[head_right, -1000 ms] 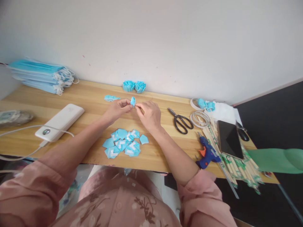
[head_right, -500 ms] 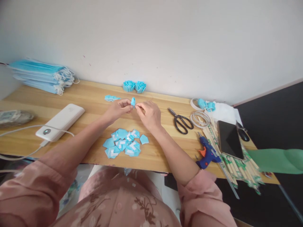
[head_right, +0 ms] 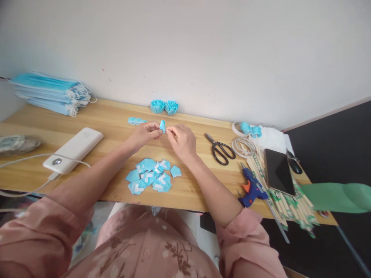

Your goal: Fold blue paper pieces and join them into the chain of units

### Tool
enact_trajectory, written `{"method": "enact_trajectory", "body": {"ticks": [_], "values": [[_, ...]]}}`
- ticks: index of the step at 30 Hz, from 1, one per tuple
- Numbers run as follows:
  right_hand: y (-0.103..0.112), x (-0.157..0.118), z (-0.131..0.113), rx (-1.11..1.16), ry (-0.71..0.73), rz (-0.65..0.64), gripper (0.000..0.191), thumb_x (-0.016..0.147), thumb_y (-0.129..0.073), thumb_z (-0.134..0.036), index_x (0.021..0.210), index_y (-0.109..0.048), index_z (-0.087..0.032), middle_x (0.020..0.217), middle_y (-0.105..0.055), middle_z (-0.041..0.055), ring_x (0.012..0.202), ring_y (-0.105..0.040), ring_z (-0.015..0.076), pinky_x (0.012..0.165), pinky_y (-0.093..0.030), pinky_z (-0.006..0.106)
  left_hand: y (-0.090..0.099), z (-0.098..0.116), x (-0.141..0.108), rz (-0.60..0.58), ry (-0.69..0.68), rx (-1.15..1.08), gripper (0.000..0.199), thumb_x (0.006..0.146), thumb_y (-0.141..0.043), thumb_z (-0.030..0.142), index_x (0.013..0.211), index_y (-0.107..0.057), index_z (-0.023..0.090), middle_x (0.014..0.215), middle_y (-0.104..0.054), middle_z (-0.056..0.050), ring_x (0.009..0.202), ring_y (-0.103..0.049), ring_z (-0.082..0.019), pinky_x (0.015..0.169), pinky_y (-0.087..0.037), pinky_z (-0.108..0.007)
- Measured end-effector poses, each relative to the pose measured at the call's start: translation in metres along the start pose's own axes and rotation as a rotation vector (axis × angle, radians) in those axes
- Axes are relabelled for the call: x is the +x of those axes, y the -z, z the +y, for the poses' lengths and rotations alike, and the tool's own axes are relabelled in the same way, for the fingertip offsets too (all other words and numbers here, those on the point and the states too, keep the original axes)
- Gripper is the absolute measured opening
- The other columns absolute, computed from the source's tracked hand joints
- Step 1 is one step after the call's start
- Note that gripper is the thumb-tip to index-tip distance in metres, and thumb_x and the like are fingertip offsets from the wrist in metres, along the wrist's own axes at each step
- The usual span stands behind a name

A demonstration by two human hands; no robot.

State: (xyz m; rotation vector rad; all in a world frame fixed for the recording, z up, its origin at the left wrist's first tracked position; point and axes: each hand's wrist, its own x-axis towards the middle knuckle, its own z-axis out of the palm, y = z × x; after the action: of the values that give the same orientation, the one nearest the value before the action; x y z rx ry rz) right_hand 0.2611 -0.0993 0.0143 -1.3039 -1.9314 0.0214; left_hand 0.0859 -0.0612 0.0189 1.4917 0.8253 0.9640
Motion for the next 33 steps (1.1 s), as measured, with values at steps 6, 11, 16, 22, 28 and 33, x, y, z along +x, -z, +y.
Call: {"method": "enact_trajectory", "body": {"ticks": [6,11,16,22,28,33], "values": [[0.000,0.001,-0.001,0.019,-0.040,0.028,0.016,0.091,-0.056,-0.025,0.082,-0.069,-0.022,0.078,-0.071,0.0026,0.075,-0.062,0.0187,0.075,-0.043,0.031,0.001,0.000,-0.001,0.007,0.006,-0.006,0.018,0.070,-0.067,0.032,0.067,-0.057,0.017,0.061,-0.054,0.003,0.059,-0.047,-0.008,0.061,-0.038,-0.023],[0.004,0.004,0.000,0.077,-0.180,0.041,0.016,0.087,-0.054,-0.027,0.078,-0.066,-0.022,0.078,-0.070,0.0026,0.075,-0.062,0.0182,0.073,-0.045,0.030,0.005,-0.001,0.002,0.052,0.039,-0.043,0.019,0.068,-0.068,0.033,0.067,-0.057,0.017,0.059,-0.054,0.003,0.057,-0.048,-0.009,0.060,-0.040,-0.024],[0.005,0.006,0.007,0.161,-0.258,0.079,0.015,0.084,-0.054,-0.029,0.079,-0.067,-0.022,0.076,-0.071,0.0008,0.073,-0.063,0.0173,0.072,-0.046,0.029,0.009,-0.003,0.004,0.102,0.059,-0.101,0.020,0.067,-0.069,0.034,0.067,-0.056,0.017,0.059,-0.057,0.003,0.056,-0.049,-0.008,0.060,-0.042,-0.024],[0.012,0.012,0.017,0.324,-0.385,0.123,0.018,0.083,-0.057,-0.036,0.079,-0.067,-0.021,0.075,-0.069,-0.0001,0.071,-0.061,0.0162,0.073,-0.047,0.030,0.014,-0.003,0.004,0.136,0.067,-0.173,0.020,0.069,-0.068,0.033,0.064,-0.056,0.018,0.060,-0.058,0.002,0.055,-0.049,-0.008,0.059,-0.041,-0.023],[0.055,0.017,0.013,0.515,-0.465,0.065,0.017,0.079,-0.065,-0.037,0.073,-0.067,-0.021,0.068,-0.064,-0.0014,0.067,-0.058,0.0144,0.067,-0.048,0.031,0.012,-0.007,0.004,0.087,0.092,-0.222,0.022,0.068,-0.071,0.033,0.065,-0.055,0.018,0.060,-0.057,0.003,0.055,-0.049,-0.008,0.057,-0.040,-0.023],[0.160,-0.030,-0.011,0.639,-0.532,0.155,0.017,0.074,-0.079,-0.044,0.066,-0.072,-0.030,0.065,-0.062,0.0039,0.069,-0.064,0.0188,0.072,-0.051,0.046,0.009,-0.005,0.003,0.049,0.086,-0.228,0.023,0.070,-0.071,0.034,0.065,-0.056,0.018,0.060,-0.058,0.002,0.055,-0.050,-0.008,0.058,-0.040,-0.023]]}}
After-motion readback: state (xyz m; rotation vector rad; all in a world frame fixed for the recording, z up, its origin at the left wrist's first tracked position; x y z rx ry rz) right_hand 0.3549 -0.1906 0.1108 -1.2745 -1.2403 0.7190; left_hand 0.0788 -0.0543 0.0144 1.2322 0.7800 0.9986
